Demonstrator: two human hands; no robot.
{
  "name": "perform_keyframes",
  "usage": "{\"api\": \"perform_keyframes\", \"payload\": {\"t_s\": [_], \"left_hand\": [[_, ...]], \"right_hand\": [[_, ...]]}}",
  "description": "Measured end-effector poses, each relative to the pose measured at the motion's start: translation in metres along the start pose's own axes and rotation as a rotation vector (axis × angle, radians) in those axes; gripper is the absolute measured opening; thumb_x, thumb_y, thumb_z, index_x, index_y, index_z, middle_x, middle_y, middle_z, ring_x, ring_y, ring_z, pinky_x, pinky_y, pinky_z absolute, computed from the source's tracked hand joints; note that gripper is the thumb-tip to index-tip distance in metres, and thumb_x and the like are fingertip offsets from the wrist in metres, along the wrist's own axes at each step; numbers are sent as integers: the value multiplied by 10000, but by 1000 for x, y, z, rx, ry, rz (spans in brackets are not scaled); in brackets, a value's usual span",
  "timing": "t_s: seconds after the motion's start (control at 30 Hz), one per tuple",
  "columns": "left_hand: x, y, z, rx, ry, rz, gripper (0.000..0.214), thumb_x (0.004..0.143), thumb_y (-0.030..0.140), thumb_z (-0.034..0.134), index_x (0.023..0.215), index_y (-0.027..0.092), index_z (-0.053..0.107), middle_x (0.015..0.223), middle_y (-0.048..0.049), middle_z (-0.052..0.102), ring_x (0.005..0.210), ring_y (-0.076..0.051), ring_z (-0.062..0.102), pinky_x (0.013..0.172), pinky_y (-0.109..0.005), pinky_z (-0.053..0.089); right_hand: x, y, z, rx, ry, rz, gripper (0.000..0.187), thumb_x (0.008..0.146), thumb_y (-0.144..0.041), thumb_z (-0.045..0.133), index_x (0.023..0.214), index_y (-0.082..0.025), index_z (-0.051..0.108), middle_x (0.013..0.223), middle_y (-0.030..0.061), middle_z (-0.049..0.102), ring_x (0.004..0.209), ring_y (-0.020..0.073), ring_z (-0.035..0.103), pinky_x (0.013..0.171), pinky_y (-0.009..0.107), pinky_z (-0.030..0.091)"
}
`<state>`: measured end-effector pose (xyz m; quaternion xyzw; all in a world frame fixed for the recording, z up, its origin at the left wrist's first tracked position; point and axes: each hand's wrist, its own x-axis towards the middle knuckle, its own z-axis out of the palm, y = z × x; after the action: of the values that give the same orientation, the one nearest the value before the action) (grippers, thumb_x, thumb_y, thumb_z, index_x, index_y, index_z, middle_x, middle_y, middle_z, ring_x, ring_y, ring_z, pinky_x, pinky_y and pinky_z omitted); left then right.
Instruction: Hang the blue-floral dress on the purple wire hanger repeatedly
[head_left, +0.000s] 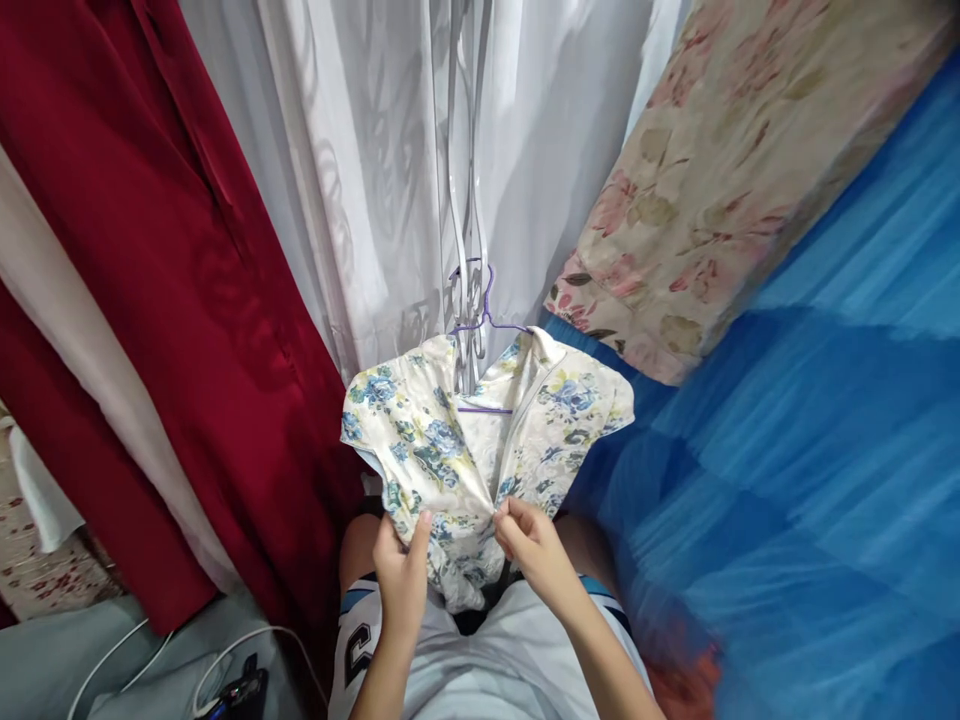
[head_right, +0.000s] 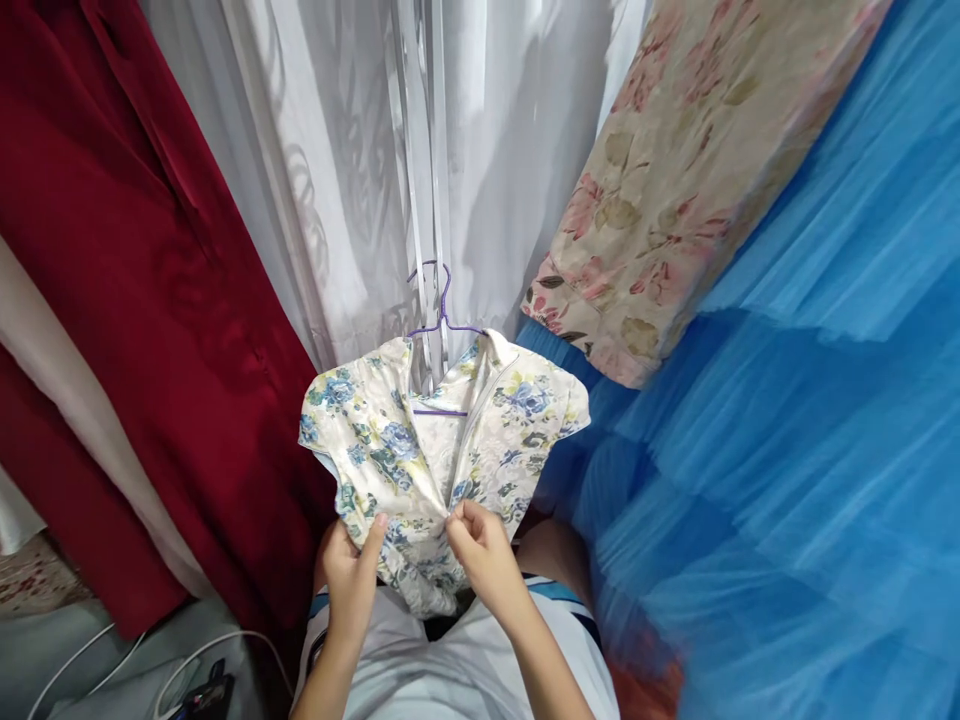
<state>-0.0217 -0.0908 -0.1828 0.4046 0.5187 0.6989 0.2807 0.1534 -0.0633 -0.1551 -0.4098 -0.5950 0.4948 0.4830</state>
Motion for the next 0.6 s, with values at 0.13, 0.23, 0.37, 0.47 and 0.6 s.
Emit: {"api": "perform_keyframes", "payload": {"t_s": [0.13, 0.23, 0.37, 0.47, 0.6], "left_hand": [[-2, -7, 1, 113, 255, 369, 525, 787, 291, 736, 1241, 197, 490, 1288, -141, 522, 1172, -267, 556, 993, -422, 466], [-13, 0, 12, 302, 93, 553, 467, 754, 236, 760, 1160, 200, 530, 1238, -122, 524, 1187, -268, 520, 1051, -441, 404], [-22, 8, 38, 338, -343, 422, 281, 867, 231, 634, 1133, 216, 544, 1049, -71, 626, 1003, -209, 607, 891, -338, 488], [-19, 10, 51, 295, -388, 343, 62, 916, 237, 554, 968, 210, 575, 862, -36, 645, 818, -178, 620, 763, -286, 486], [-16, 19, 52, 357, -440, 396, 147, 907, 204, 530, 762, 211, 547, 758, -37, 607, 734, -180, 590, 703, -280, 450]], "right_hand": [[-5, -2, -6, -55, -29, 17, 320, 924, -371, 472, 653, -213, 411, 525, -77, 331, 489, 88, 262, 476, 249, 203], [-10, -6, -7, -95, -76, 40, 328, 932, -369, 461, 652, -203, 426, 549, -73, 320, 498, 86, 243, 473, 250, 177], [-14, -14, -5, -33, -103, 59, 259, 866, -322, 574, 670, -190, 469, 534, -72, 403, 473, 74, 311, 468, 233, 204], [-12, -26, -5, 11, -79, 76, 263, 837, -339, 616, 657, -189, 498, 462, -66, 460, 417, 73, 346, 446, 226, 225], [4, -53, -9, 108, 11, 42, 252, 844, -393, 592, 701, -188, 560, 428, -44, 526, 369, 78, 341, 418, 226, 241]]}}
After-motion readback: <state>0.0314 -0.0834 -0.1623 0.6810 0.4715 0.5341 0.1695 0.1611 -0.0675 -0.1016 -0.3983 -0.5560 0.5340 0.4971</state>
